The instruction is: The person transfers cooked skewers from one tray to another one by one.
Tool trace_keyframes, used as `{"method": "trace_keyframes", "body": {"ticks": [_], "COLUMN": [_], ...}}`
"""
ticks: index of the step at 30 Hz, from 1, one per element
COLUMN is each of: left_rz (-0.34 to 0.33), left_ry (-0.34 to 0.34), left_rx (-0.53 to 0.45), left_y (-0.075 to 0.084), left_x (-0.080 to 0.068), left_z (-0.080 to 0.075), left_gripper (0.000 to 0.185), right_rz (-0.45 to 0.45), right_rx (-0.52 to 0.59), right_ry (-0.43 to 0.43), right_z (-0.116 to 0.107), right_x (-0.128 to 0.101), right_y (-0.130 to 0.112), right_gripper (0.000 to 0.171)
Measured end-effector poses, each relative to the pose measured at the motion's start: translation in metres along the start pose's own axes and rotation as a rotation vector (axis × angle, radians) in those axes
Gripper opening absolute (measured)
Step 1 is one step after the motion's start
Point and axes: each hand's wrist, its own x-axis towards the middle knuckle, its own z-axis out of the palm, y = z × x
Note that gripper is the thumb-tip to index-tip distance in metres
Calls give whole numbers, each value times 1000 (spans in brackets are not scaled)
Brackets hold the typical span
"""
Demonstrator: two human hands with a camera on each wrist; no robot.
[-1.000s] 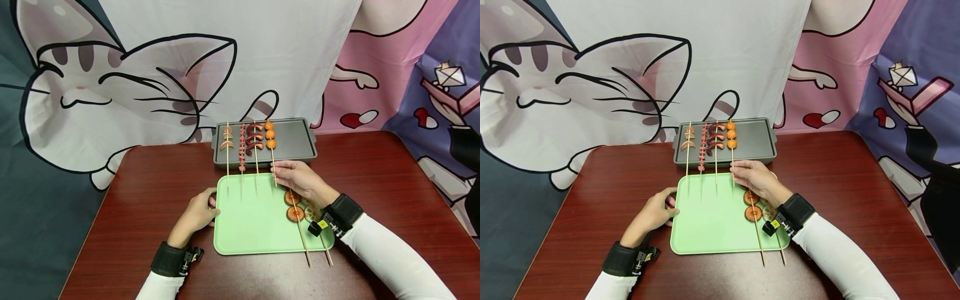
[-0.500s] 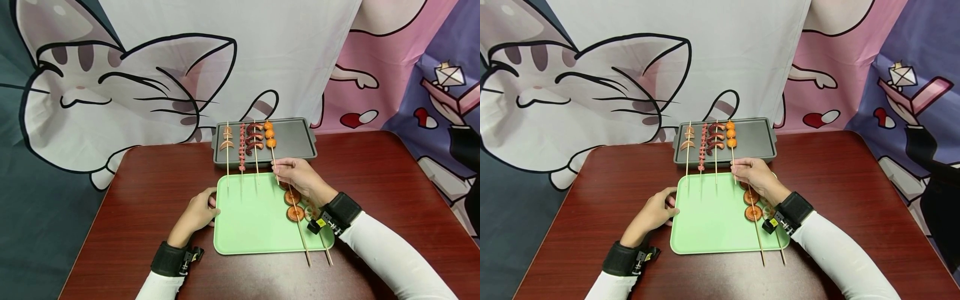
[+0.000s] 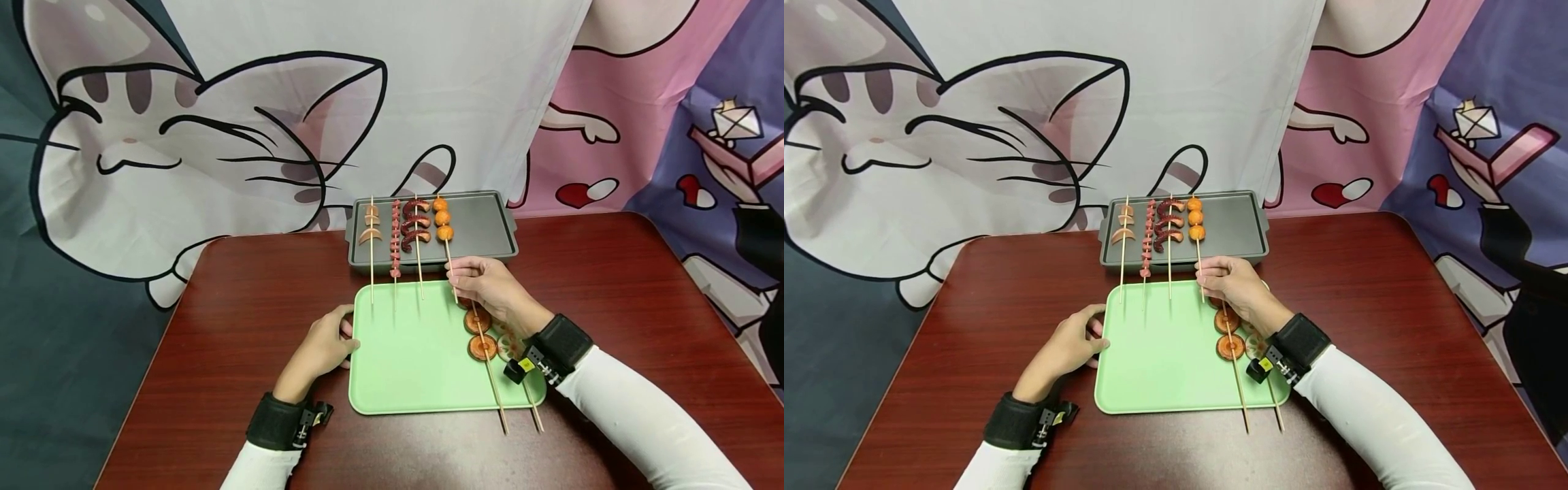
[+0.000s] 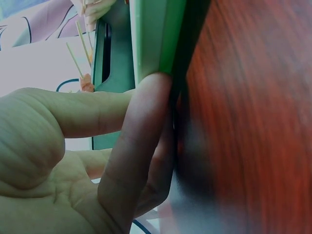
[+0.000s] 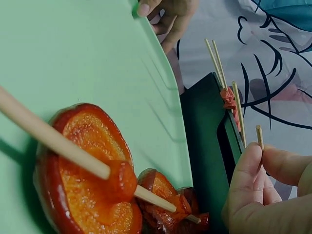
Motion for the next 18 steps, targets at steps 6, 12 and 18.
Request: {"method": "trace_keyframes", "body": {"ticks": [6,12,18], "left_rz": [-3,-5,-3], "left_ry": [-5,-6,-4], "left_rx": [3,0,-1], "left_y": [1,1,1], "left_x": [0,-1,-1], "left_z": [0,-1,-1], "left_gripper": [63,63,63], "right_rz": [1,-5,-24], "right_rx": [-4,-57,-113], "right_ry": [-9,-14,-47], "right_z": [0,1,0], "right_x": [-4,-10,-16], "right_y": [-2,-4,-3], "right_gripper": [40,41,35]}}
